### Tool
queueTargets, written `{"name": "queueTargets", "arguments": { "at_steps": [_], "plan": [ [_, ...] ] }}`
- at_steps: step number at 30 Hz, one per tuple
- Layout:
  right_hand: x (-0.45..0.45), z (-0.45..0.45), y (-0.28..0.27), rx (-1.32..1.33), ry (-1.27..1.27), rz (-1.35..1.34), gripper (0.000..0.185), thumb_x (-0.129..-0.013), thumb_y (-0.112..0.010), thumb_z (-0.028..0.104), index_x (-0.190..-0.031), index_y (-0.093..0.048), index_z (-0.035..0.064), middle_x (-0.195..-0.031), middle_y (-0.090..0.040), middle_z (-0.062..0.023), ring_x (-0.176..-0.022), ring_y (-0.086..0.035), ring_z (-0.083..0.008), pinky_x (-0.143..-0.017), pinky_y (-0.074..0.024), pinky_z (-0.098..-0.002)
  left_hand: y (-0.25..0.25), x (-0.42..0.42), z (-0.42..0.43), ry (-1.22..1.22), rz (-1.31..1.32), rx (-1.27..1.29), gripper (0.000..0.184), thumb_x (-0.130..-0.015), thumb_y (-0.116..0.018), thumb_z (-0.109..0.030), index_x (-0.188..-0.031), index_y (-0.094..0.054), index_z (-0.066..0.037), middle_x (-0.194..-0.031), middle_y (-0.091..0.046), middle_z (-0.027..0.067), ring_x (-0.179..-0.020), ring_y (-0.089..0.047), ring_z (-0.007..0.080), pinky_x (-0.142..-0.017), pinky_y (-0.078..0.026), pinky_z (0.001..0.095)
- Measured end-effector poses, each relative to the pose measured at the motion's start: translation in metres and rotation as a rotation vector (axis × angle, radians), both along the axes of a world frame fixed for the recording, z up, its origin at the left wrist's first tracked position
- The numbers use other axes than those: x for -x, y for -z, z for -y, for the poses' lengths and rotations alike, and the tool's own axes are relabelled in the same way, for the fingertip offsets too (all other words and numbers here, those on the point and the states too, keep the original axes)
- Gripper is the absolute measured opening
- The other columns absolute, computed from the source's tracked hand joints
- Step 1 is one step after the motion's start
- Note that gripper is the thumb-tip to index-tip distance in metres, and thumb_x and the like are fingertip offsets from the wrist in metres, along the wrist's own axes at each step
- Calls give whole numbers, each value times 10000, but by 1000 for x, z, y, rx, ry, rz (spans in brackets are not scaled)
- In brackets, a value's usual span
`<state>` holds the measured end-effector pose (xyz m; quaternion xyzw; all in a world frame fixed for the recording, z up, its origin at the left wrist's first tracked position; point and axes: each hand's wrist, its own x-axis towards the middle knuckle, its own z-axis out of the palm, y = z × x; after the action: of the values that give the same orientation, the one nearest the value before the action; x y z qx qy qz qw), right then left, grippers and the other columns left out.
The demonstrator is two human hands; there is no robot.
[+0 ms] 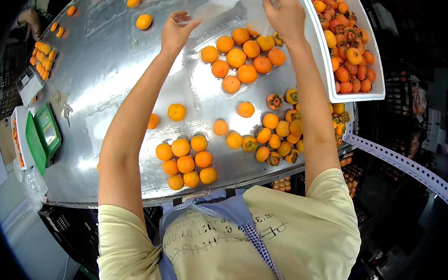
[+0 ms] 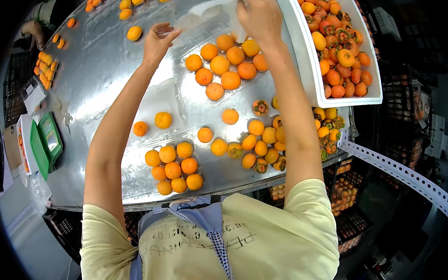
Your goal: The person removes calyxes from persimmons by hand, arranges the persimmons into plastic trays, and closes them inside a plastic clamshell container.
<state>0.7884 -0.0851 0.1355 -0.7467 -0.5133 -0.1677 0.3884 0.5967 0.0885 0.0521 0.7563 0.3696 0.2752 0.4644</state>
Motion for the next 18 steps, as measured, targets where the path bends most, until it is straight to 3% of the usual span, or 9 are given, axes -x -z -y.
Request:
{"name": "queueTargets", "arguments": {
  "at_steps": [4, 7, 10, 16, 18],
  "plan": [
    [-6, 32, 20, 36, -219, 264, 315, -740, -616, 19, -1017, -675, 158, -1013, -669, -23, -960, -607, -238, -839, -459, -352, 2, -1, -8, 16, 7, 101, 433, -820, -700, -204, -1162, -531, 1, -1082, -625, 117, -877, -627, 171, -665, -530, 278],
    [9, 58, 56, 237, -373, 310, 308, -728, -583, 14, -984, -690, 147, -1039, -667, -9, -1055, -580, -216, -913, -421, -370, 3, 0, -6, -10, 33, 162, 389, -855, -659, -204, -1161, -533, 1, -1065, -632, 111, -894, -627, 172, -674, -528, 283],
    [25, 78, 84, 311, -449, 259, 314, -737, -575, 32, -1010, -681, 145, -1102, -650, -11, -1114, -549, -205, -945, -401, -379, 2, -1, -3, -55, 111, 199, 329, -858, -630, -209, -1109, -579, -3, -972, -650, 110, -797, -631, 154, -638, -514, 274],
    [32, 77, 100, 288, -401, 197, 327, -723, -592, 56, -1031, -666, 138, -1125, -637, -5, -1134, -536, -209, -967, -388, -380, -6, 6, 26, 23, 116, -90, 287, -876, -620, -245, -1103, -623, -71, -967, -671, 89, -852, -612, 169, -773, -468, 298],
    [32, 76, 102, 276, -376, 178, 342, -709, -598, 46, -1033, -662, 134, -1131, -633, -8, -1140, -531, -213, -978, -382, -382, -15, 15, 47, 66, 76, -150, 301, -856, -630, -216, -1133, -620, -98, -1025, -663, 94, -910, -603, 233, -819, -467, 326]
  ]
}}
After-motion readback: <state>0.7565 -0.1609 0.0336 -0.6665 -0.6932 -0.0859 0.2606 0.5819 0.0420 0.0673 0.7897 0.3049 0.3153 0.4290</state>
